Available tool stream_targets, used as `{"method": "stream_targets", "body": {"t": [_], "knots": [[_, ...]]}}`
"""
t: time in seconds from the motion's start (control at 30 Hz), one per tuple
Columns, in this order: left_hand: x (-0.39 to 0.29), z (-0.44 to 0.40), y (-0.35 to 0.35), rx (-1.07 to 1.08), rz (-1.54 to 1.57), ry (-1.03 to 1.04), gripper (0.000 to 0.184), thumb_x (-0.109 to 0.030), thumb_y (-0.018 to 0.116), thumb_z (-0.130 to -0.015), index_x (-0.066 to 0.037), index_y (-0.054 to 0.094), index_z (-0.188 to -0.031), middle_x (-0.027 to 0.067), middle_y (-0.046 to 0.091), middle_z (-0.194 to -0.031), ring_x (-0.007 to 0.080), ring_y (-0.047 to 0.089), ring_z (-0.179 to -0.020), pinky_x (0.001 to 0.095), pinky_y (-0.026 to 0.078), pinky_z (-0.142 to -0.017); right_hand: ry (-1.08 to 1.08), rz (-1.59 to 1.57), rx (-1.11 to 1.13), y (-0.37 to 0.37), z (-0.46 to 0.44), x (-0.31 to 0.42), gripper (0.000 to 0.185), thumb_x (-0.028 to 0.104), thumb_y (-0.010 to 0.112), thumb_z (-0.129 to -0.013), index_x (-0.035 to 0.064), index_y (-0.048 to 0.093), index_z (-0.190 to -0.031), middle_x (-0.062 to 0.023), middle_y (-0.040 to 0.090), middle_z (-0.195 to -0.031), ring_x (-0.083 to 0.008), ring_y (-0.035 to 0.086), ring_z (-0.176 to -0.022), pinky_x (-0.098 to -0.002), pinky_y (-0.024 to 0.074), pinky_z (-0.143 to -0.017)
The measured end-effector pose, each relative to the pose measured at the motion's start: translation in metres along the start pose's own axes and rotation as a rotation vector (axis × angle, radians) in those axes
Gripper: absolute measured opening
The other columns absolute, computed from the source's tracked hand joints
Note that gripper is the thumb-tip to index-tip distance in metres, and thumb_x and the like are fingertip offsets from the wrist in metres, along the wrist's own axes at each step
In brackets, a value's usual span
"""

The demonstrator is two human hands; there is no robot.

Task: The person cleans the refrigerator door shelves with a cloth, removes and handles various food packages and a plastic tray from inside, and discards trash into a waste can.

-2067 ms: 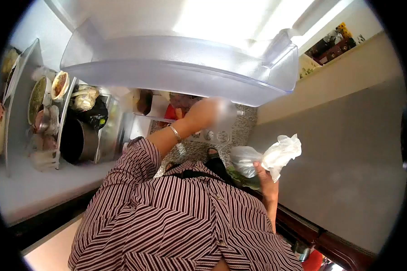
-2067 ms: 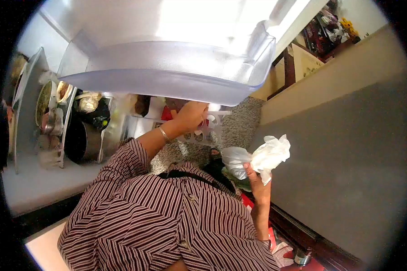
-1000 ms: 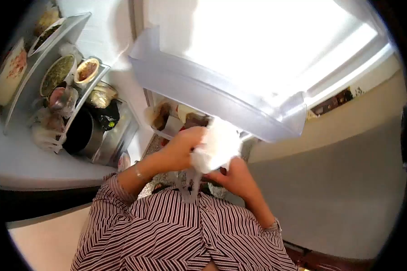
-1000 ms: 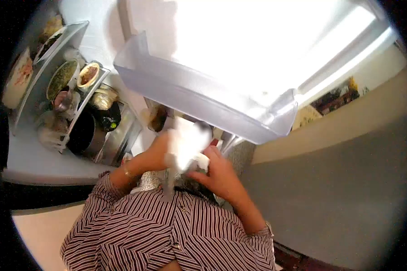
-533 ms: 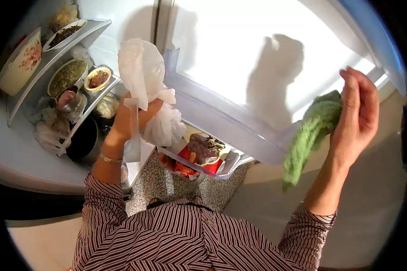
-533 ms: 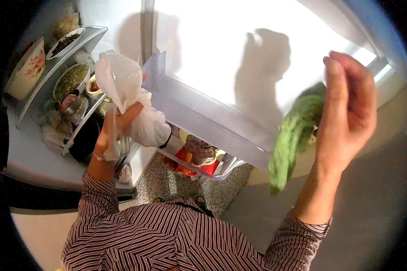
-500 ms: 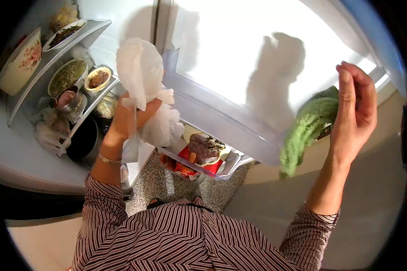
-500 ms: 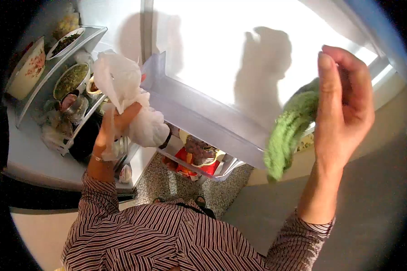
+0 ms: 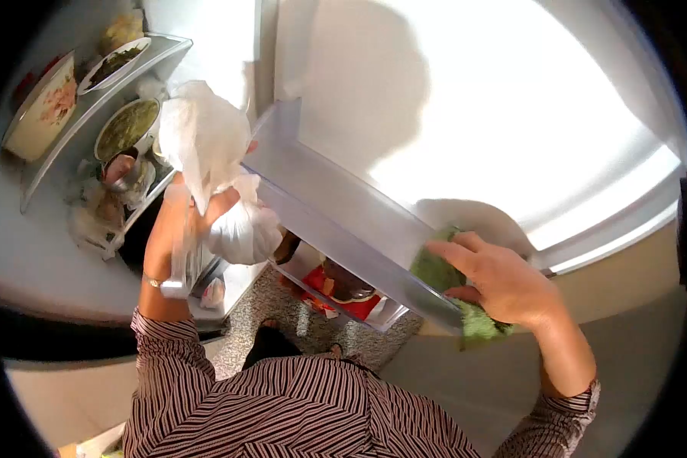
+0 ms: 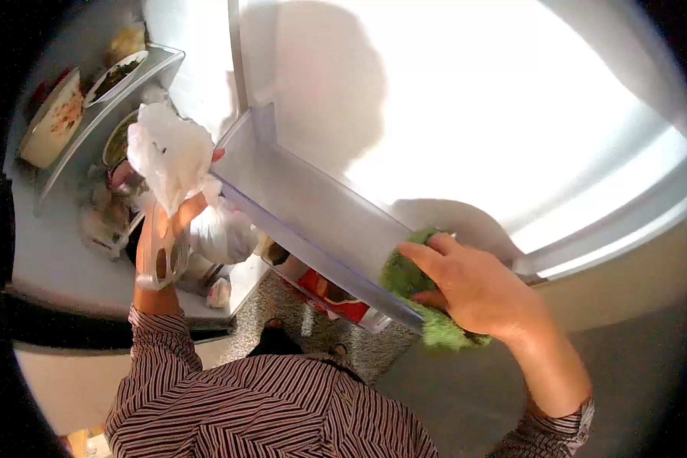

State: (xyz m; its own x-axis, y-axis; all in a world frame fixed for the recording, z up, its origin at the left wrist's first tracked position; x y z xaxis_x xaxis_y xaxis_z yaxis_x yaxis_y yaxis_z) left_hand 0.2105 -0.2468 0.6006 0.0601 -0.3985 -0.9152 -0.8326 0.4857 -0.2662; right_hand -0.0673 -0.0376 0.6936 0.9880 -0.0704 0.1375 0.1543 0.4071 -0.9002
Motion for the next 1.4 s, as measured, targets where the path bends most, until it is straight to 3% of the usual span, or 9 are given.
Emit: {"method": "stream_targets", "body": {"t": [0.3, 0.37, 0.57, 0.77, 0.83, 0.93, 1.03, 1.23, 1.4], "knots": [[0.047, -0.021, -0.001, 0.099, -0.028, -0.007, 0.050, -0.024, 0.068, -0.084, -0.002, 0.060, -0.128, 0.0143, 0.064, -0.124, 0.0244, 0.058, -0.113, 0.0364, 0.044, -0.099, 0.228, 0.044, 0.116, 0.019, -0.046, -0.008, 0.028, 0.006, 0.066, -0.084, 0.0033, 0.059, -0.111, -0.0172, 0.057, -0.115, -0.0374, 0.062, -0.103, -0.0433, 0.0517, -0.085], [0.053, -0.019, 0.004, 0.120, -0.015, -0.017, 0.050, -0.024, 0.068, -0.084, -0.002, 0.060, -0.128, 0.0142, 0.064, -0.124, 0.0243, 0.058, -0.113, 0.0363, 0.044, -0.099, -0.037, -0.023, -0.042, 0.003, -0.076, 0.007, 0.015, 0.006, 0.054, -0.090, 0.0005, 0.058, -0.104, -0.0205, 0.057, -0.105, -0.0390, 0.061, -0.098, -0.0461, 0.0527, -0.083], [0.064, -0.011, 0.019, 0.170, 0.006, -0.022, 0.050, -0.024, 0.068, -0.084, -0.001, 0.060, -0.127, 0.0139, 0.064, -0.123, 0.0242, 0.058, -0.113, 0.0361, 0.044, -0.099, -0.738, -0.092, -0.525, -0.002, -0.192, 0.069, 0.016, 0.008, 0.053, -0.086, -0.0011, 0.059, -0.098, -0.0191, 0.059, -0.101, -0.0384, 0.060, -0.095, -0.0447, 0.0519, -0.080], [0.068, 0.001, 0.040, 0.208, 0.010, -0.055, 0.050, -0.025, 0.068, -0.084, -0.001, 0.060, -0.127, 0.0136, 0.064, -0.123, 0.0240, 0.059, -0.113, 0.0359, 0.044, -0.099, -0.587, 0.022, -0.102, 0.001, -0.148, 0.045, 0.011, 0.006, 0.061, -0.080, 0.0016, 0.060, -0.090, -0.0161, 0.060, -0.098, -0.0355, 0.061, -0.094, -0.0442, 0.0522, -0.080], [0.071, 0.005, 0.043, 0.219, 0.012, -0.070, 0.050, -0.025, 0.068, -0.084, -0.001, 0.060, -0.127, 0.0135, 0.064, -0.123, 0.0240, 0.059, -0.112, 0.0359, 0.044, -0.099, -0.319, -0.002, 0.143, 0.005, -0.111, 0.013, 0.026, 0.005, 0.065, -0.081, 0.0059, 0.067, -0.106, -0.0133, 0.063, -0.108, -0.0342, 0.058, -0.104, -0.0415, 0.0502, -0.089], [0.076, 0.013, 0.049, 0.231, 0.012, -0.094, 0.050, -0.025, 0.068, -0.084, -0.001, 0.061, -0.127, 0.0134, 0.064, -0.123, 0.0239, 0.059, -0.112, 0.0358, 0.044, -0.099, -0.100, 0.045, 0.260, 0.014, -0.066, -0.026, 0.022, 0.003, 0.067, -0.078, 0.0042, 0.065, -0.101, -0.0140, 0.062, -0.105, -0.0343, 0.058, -0.102, -0.0421, 0.0500, -0.085], [0.078, 0.026, 0.048, 0.241, 0.013, -0.107, 0.050, -0.025, 0.068, -0.084, -0.001, 0.061, -0.127, 0.0132, 0.064, -0.123, 0.0238, 0.059, -0.112, 0.0357, 0.044, -0.099, 0.025, 0.036, 0.134, 0.023, -0.065, -0.036, 0.022, 0.002, 0.068, -0.077, 0.0035, 0.063, -0.099, -0.0148, 0.061, -0.102, -0.0360, 0.058, -0.100, -0.0444, 0.0499, -0.082], [0.085, 0.050, 0.049, 0.257, 0.002, -0.177, 0.050, -0.026, 0.067, -0.084, 0.000, 0.061, -0.126, 0.0129, 0.064, -0.123, 0.0236, 0.059, -0.112, 0.0354, 0.044, -0.099, -0.530, -0.263, -0.712, 0.020, -0.178, 0.025, 0.023, 0.006, 0.066, -0.076, -0.0001, 0.060, -0.097, -0.0162, 0.060, -0.102, -0.0376, 0.060, -0.095, -0.0437, 0.0524, -0.082], [0.090, 0.068, 0.047, 0.244, -0.009, -0.212, 0.050, -0.026, 0.067, -0.084, 0.000, 0.061, -0.126, 0.0127, 0.064, -0.123, 0.0235, 0.059, -0.111, 0.0353, 0.044, -0.099, -0.578, -0.182, -0.455, 0.021, -0.195, 0.059, 0.024, 0.003, 0.063, -0.077, -0.0015, 0.063, -0.100, -0.0166, 0.061, -0.111, -0.0368, 0.058, -0.100, -0.0431, 0.0510, -0.086]]}}
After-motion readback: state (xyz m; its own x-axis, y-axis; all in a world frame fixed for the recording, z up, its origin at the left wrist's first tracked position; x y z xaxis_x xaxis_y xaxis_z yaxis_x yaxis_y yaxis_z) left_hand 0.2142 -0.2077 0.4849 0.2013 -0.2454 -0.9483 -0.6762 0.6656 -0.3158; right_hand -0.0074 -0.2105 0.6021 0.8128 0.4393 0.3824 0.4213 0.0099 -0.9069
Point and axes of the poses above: each hand's wrist, its own z-axis away from the middle knuckle, its own y-axis out of the palm, x = y × z, the point moved 5 cm from there along -z, towards the middle knuckle
